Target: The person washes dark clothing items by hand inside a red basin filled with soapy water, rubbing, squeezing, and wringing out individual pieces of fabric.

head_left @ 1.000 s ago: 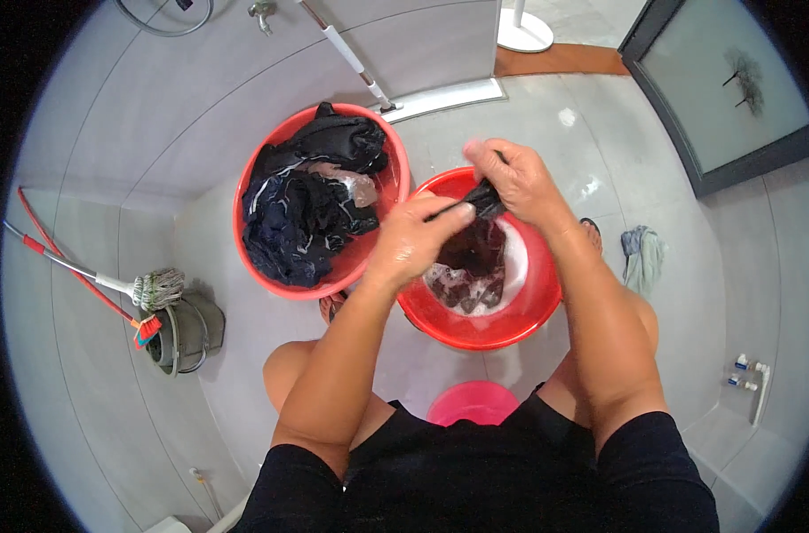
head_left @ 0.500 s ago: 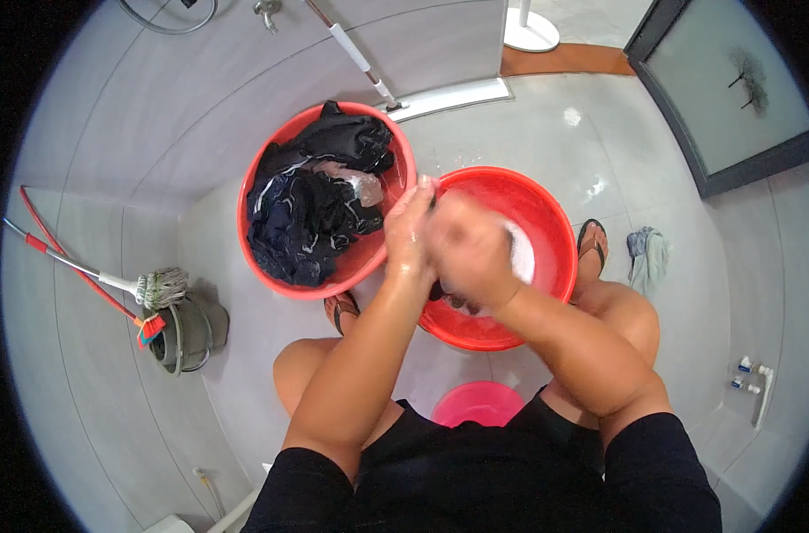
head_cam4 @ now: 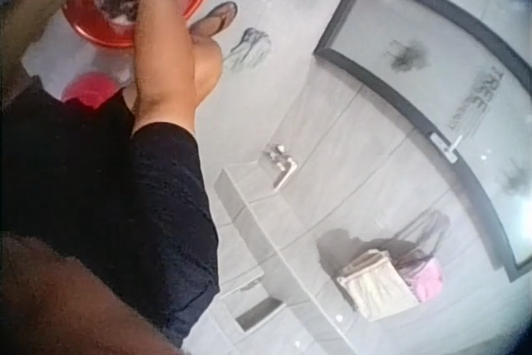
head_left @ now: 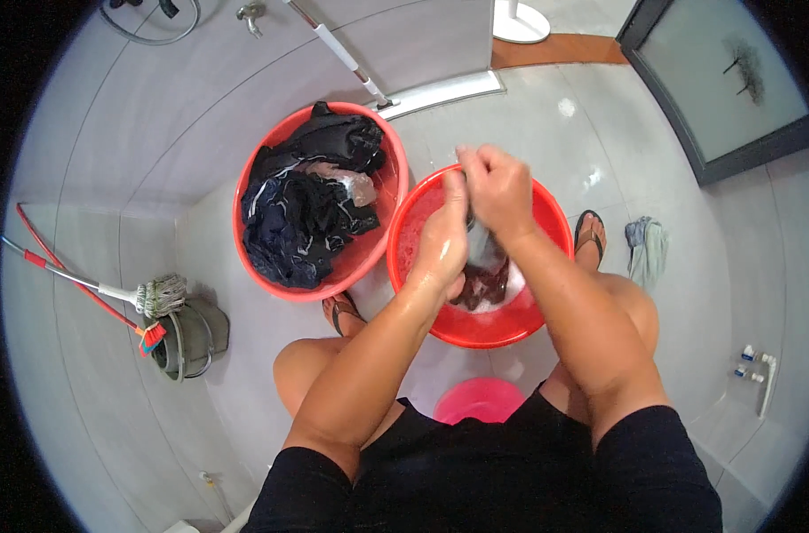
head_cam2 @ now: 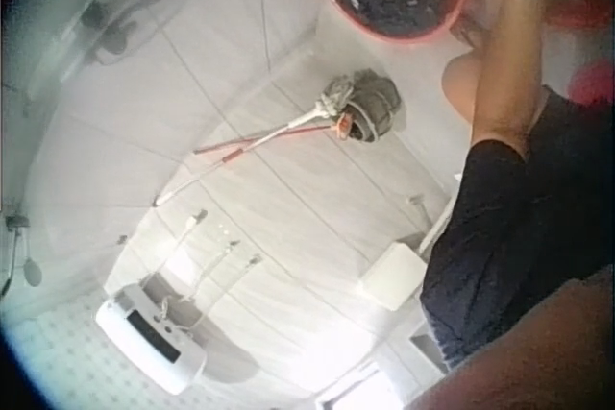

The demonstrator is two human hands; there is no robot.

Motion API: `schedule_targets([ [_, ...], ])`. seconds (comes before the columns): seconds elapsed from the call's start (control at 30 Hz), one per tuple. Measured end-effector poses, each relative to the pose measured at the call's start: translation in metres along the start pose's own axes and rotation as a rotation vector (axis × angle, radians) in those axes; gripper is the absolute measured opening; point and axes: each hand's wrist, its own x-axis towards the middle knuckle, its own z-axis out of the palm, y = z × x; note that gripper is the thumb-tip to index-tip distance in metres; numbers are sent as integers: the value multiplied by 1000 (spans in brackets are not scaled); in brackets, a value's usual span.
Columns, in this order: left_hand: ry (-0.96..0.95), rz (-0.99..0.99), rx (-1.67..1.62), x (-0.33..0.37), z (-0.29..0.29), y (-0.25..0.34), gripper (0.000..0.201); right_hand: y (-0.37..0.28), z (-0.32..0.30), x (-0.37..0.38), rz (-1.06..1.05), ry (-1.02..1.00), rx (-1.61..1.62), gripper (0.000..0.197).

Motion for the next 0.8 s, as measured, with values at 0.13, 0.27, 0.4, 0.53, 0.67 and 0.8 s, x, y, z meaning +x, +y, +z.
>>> schedule_targets([
  [0.13,-389,245,738,18,-41,17,33,-9,-27,23,103,-238,-8,67],
  [0.27,-21,584,700,8,-40,26,32,-6,-48,16,131,-660,299,52],
  [0.4,143,929,670,7,-69,41,19,-14,-59,9,193,-847,180,30],
  [0.53,141,970,422,15,-71,39,15,-21,-65,8,207,-688,103,27],
  [0.67,21,503,-287,39,-69,15,16,-19,-37,-1,191,-437,703,19],
  [0.8,-11,662,116,78,-81,-25,24,-39,22,-52,-391,-233,335,13],
])
